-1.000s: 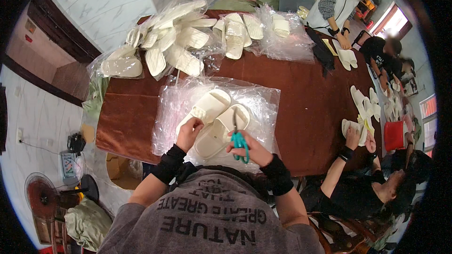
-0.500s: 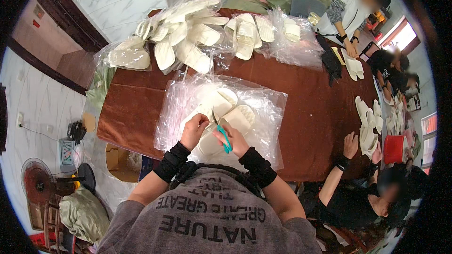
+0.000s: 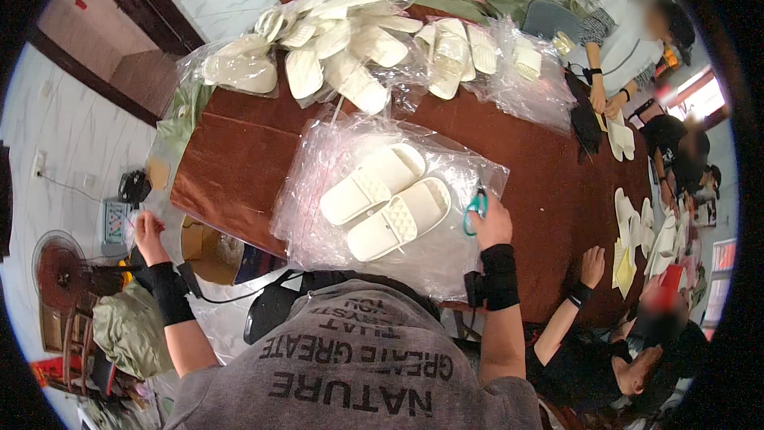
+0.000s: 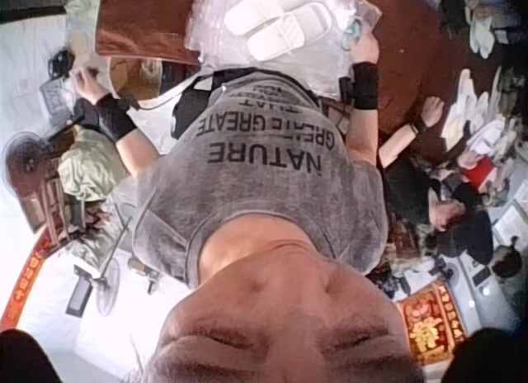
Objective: Trimming excess material from white shoe components using scissors at a manufacturing station.
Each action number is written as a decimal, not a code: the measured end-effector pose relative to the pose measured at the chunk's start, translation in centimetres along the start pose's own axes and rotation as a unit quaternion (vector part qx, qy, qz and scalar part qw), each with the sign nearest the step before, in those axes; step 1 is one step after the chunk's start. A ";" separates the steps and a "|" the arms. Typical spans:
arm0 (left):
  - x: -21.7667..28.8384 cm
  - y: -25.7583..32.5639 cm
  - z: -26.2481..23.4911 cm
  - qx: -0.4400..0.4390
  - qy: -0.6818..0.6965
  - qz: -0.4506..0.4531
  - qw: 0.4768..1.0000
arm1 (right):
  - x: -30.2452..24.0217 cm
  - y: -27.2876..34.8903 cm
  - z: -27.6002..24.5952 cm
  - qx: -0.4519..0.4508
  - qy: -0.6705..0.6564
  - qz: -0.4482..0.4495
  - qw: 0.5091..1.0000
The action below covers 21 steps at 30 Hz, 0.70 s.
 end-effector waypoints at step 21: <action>-4.8 26.3 31.6 -0.472 -0.392 0.276 0.740 | -17.0 1.6 4.2 -0.160 0.133 -0.382 0.900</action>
Point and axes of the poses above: each hand's wrist, its own y-axis away from the middle knuckle, its own z-axis out of the palm, x = y × z, the point moved 10 cm from there along -y, towards the middle knuckle, and after that the axes turned 2 degrees about -z, right-handed, at the moved point
